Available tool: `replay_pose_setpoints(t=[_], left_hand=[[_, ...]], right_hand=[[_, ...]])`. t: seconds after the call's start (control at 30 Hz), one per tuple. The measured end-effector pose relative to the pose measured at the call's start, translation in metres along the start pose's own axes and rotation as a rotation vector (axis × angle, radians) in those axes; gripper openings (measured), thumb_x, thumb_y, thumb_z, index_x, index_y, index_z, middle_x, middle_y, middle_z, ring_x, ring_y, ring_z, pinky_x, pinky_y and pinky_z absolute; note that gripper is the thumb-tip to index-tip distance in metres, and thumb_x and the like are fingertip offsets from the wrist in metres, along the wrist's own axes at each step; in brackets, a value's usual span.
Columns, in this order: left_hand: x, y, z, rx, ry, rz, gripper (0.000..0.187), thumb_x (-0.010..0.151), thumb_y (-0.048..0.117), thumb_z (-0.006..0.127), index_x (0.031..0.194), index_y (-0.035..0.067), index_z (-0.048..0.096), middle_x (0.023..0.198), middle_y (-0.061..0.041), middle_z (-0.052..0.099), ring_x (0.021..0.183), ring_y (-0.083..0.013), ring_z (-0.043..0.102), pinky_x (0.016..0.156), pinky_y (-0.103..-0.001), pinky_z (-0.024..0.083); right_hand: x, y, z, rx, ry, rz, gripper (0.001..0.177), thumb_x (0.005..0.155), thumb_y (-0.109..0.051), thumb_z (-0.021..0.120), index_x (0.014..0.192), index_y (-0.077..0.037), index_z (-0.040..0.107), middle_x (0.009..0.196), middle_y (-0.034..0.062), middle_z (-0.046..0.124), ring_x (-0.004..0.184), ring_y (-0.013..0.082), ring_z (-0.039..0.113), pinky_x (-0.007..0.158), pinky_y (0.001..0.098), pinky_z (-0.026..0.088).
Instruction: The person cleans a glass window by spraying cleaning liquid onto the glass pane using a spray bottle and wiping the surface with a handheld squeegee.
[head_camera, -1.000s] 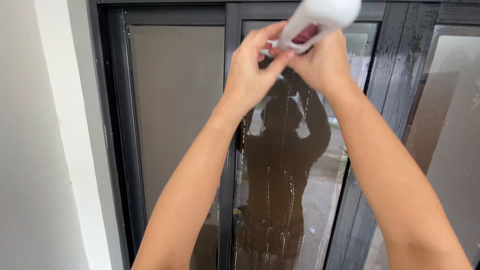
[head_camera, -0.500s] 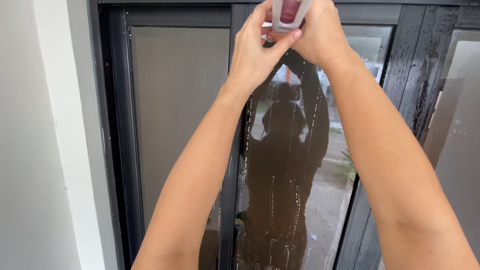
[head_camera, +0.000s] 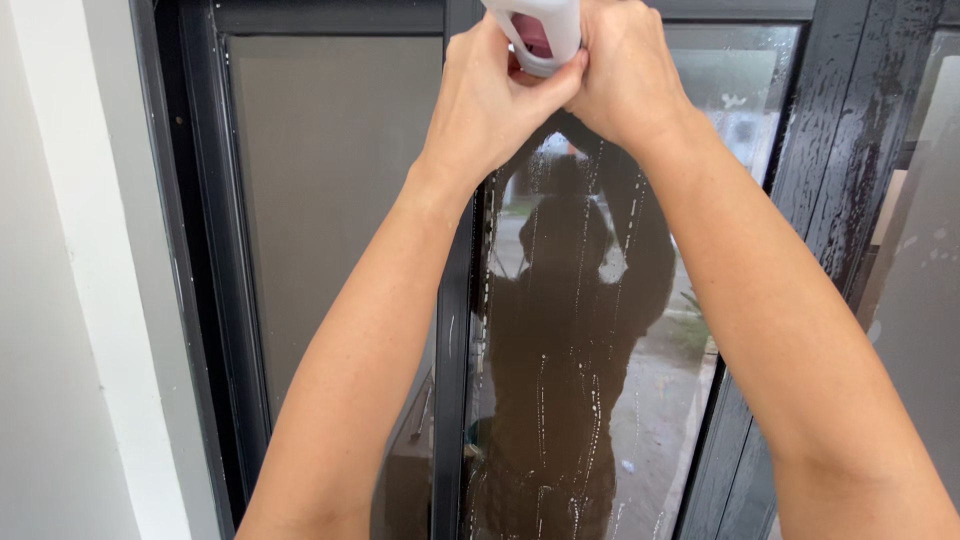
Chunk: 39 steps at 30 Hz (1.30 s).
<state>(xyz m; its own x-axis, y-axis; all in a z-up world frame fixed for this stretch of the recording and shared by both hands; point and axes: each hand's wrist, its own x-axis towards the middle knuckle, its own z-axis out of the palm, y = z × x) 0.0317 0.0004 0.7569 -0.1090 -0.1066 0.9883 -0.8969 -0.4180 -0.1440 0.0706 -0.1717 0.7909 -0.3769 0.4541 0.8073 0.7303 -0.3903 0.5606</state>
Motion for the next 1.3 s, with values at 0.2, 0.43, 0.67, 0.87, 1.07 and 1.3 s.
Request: replay_pose_setpoints(t=[0.2,0.43,0.67,0.87,1.07,1.3], left_hand=[[-0.048,0.025,-0.008,0.097,0.001,-0.001,0.034,0.085,0.022,0.085,0.104,0.003,0.065,0.087,-0.010,0.075,0.077,-0.0177,0.075,0.071,-0.031,0.059],[-0.159,0.061,-0.008,0.107,-0.023,-0.154,0.041,0.082,0.022,0.088,0.108,0.005,0.062,0.094,-0.012,0.070,0.080,-0.0223,0.074,0.072,-0.032,0.060],[-0.287,0.102,0.005,0.092,-0.028,-0.374,0.051,0.077,0.013,0.089,0.117,0.001,0.060,0.114,-0.020,0.069,0.091,-0.0288,0.076,0.075,-0.033,0.064],[-0.307,0.122,0.008,0.060,0.041,-0.423,0.047,0.076,0.012,0.089,0.112,0.002,0.061,0.107,-0.017,0.071,0.091,-0.0290,0.076,0.077,-0.035,0.062],[-0.158,0.086,0.026,-0.077,0.065,-0.130,0.047,0.085,0.014,0.081,0.128,0.005,0.063,0.099,-0.010,0.073,0.089,-0.0228,0.074,0.080,-0.032,0.060],[-0.010,0.048,0.067,-0.151,0.101,-0.031,0.036,0.086,0.019,0.086,0.101,0.005,0.056,0.094,-0.012,0.077,0.087,-0.0241,0.078,0.078,-0.033,0.061]], right_hand=[[-0.034,-0.035,0.007,-0.027,-0.056,0.041,0.027,0.083,-0.002,0.078,0.108,-0.004,0.070,0.097,0.0180,0.071,0.092,0.0395,0.070,0.078,0.0451,0.059],[-0.117,-0.108,0.019,0.037,-0.220,0.165,0.035,0.073,-0.001,0.077,0.107,-0.003,0.068,0.096,0.0164,0.070,0.082,0.0356,0.072,0.070,0.0421,0.060],[-0.229,-0.183,0.043,0.103,-0.342,0.198,0.053,0.065,-0.001,0.077,0.116,0.000,0.065,0.117,0.0222,0.069,0.092,0.0360,0.074,0.074,0.0390,0.064],[-0.235,-0.202,0.030,0.195,-0.460,0.242,0.050,0.066,-0.003,0.079,0.114,-0.002,0.066,0.116,0.0195,0.070,0.096,0.0352,0.072,0.076,0.0402,0.062],[-0.116,-0.099,-0.033,-0.030,-0.212,0.047,0.041,0.078,-0.010,0.083,0.116,-0.008,0.069,0.122,0.0138,0.070,0.111,0.0338,0.072,0.100,0.0418,0.059],[-0.028,-0.017,-0.075,-0.203,-0.158,0.188,0.043,0.082,-0.003,0.079,0.123,-0.011,0.074,0.109,0.0179,0.067,0.096,0.0389,0.068,0.083,0.0455,0.057]])
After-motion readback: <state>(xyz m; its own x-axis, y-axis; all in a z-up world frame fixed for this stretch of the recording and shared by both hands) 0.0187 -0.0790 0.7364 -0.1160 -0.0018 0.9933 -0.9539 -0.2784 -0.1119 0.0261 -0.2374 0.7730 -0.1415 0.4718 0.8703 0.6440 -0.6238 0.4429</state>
